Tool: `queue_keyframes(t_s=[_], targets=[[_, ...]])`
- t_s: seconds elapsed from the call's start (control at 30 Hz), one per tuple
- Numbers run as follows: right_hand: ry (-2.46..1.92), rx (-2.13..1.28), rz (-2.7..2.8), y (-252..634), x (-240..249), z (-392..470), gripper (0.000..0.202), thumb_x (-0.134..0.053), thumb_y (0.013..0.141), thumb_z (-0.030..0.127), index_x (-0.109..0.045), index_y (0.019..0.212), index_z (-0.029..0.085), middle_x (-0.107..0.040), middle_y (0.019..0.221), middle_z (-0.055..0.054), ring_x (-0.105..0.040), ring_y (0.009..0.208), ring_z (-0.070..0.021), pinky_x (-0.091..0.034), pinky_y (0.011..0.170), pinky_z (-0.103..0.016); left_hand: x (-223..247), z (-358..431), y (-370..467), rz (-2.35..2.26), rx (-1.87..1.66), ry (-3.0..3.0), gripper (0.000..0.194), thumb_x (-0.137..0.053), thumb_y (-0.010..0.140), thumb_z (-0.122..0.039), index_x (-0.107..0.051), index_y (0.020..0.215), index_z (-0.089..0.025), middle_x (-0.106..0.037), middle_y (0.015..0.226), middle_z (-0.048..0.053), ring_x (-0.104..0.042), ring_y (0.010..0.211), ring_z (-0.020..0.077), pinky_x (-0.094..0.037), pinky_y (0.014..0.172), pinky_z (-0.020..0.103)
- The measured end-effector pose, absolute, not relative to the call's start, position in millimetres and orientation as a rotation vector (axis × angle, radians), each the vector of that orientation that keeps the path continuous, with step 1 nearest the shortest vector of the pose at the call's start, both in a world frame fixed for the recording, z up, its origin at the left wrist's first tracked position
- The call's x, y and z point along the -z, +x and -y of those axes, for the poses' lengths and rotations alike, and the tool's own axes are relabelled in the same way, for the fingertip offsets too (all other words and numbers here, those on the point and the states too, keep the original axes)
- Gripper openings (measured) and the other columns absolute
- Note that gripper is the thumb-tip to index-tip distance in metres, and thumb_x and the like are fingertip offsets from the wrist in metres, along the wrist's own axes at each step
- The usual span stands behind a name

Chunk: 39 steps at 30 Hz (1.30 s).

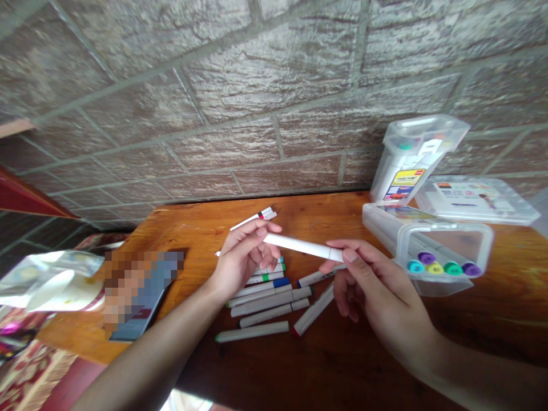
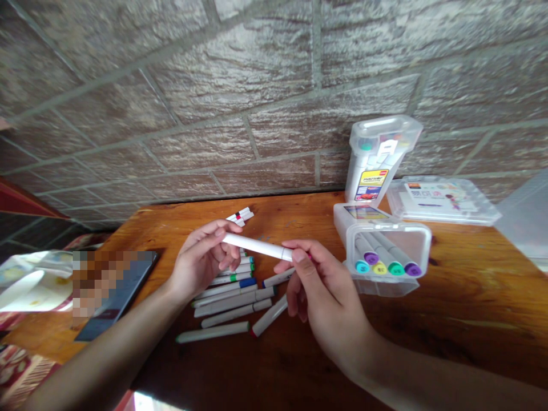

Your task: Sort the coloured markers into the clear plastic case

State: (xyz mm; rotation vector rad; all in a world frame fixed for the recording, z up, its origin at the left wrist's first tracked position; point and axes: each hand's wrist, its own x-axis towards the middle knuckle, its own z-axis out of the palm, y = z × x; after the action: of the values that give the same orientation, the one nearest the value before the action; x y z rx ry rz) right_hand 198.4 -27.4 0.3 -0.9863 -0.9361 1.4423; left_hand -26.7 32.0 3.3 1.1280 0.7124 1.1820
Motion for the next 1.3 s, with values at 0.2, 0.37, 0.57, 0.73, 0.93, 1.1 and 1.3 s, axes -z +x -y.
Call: queue_keyframes(t_s=[0.2, 0.37, 0.57, 0.73, 0.93, 1.1, 1.3], targets=[[-0.995, -1.447, 0.919, 199.6, 0.7, 25.9, 0.035, -0.078, 0.09, 0.062, -0.073, 0.103, 0.029, -0.078, 0.086, -0.005, -0.056, 0.04, -0.0129, -0.041, 0.032, -0.024, -2.8, -32.2, -26.9, -0.691, -1.19, 1.114, 0.022, -0.072, 0.098, -0.03, -0.081, 0.103, -0.011, -0.078, 0.071, 0.009, -0.051, 0.044, 0.0093, -0.053, 0.048, 0.025], [-0.997, -1.445, 0.91, 199.6, 1.9, 25.0, 0.032, -0.076, 0.092, 0.059, -0.072, 0.104, 0.03, -0.079, 0.092, -0.007, -0.057, 0.041, -0.0137, -0.041, 0.032, -0.026, -3.9, -31.9, -25.7, -0.692, -1.194, 1.105, 0.024, -0.073, 0.097, -0.031, -0.082, 0.103, -0.01, -0.079, 0.072, 0.01, -0.052, 0.044, 0.0095, -0.054, 0.048, 0.025], [-0.98, -1.461, 0.899, 200.5, 2.9, 25.8, 0.029, -0.072, 0.095, 0.058, -0.073, 0.106, 0.031, -0.079, 0.093, -0.008, -0.058, 0.04, -0.0139, -0.039, 0.031, -0.026, -4.5, -32.2, -25.6, -0.69, -1.196, 1.103, 0.025, -0.072, 0.097, -0.031, -0.082, 0.104, -0.01, -0.079, 0.072, 0.01, -0.051, 0.044, 0.0096, -0.054, 0.048, 0.025], [-0.961, -1.473, 0.894, 201.3, 4.2, 25.7, 0.026, -0.069, 0.098, 0.056, -0.075, 0.106, 0.033, -0.08, 0.097, -0.009, -0.059, 0.041, -0.0141, -0.039, 0.033, -0.026, -4.2, -32.8, -26.1, -0.695, -1.2, 1.102, 0.026, -0.072, 0.097, -0.032, -0.082, 0.104, -0.009, -0.079, 0.072, 0.011, -0.052, 0.044, 0.0097, -0.055, 0.048, 0.026], [-0.928, -1.495, 0.878, 202.5, 3.8, 26.6, 0.021, -0.068, 0.101, 0.053, -0.076, 0.106, 0.034, -0.081, 0.097, -0.008, -0.061, 0.042, -0.0137, -0.039, 0.034, -0.025, -4.1, -33.1, -26.0, -0.692, -1.203, 1.089, 0.026, -0.072, 0.097, -0.032, -0.082, 0.104, -0.009, -0.079, 0.072, 0.011, -0.052, 0.044, 0.0095, -0.055, 0.049, 0.026], [-0.953, -1.489, 0.882, 201.8, 2.6, 28.5, 0.025, -0.066, 0.101, 0.054, -0.072, 0.11, 0.032, -0.082, 0.098, -0.009, -0.061, 0.041, -0.0143, -0.039, 0.033, -0.025, -4.5, -33.2, -26.2, -0.704, -1.204, 1.082, 0.026, -0.072, 0.097, -0.032, -0.082, 0.103, -0.009, -0.079, 0.071, 0.01, -0.052, 0.044, 0.0099, -0.055, 0.049, 0.026], [-1.0, -1.465, 0.89, 200.7, 1.4, 28.9, 0.032, -0.067, 0.098, 0.057, -0.068, 0.113, 0.028, -0.082, 0.1, -0.009, -0.06, 0.04, -0.0141, -0.04, 0.032, -0.025, -6.5, -33.0, -26.3, -0.727, -1.203, 1.075, 0.029, -0.074, 0.095, -0.035, -0.081, 0.102, -0.008, -0.079, 0.07, 0.01, -0.052, 0.044, 0.0101, -0.055, 0.049, 0.027]])
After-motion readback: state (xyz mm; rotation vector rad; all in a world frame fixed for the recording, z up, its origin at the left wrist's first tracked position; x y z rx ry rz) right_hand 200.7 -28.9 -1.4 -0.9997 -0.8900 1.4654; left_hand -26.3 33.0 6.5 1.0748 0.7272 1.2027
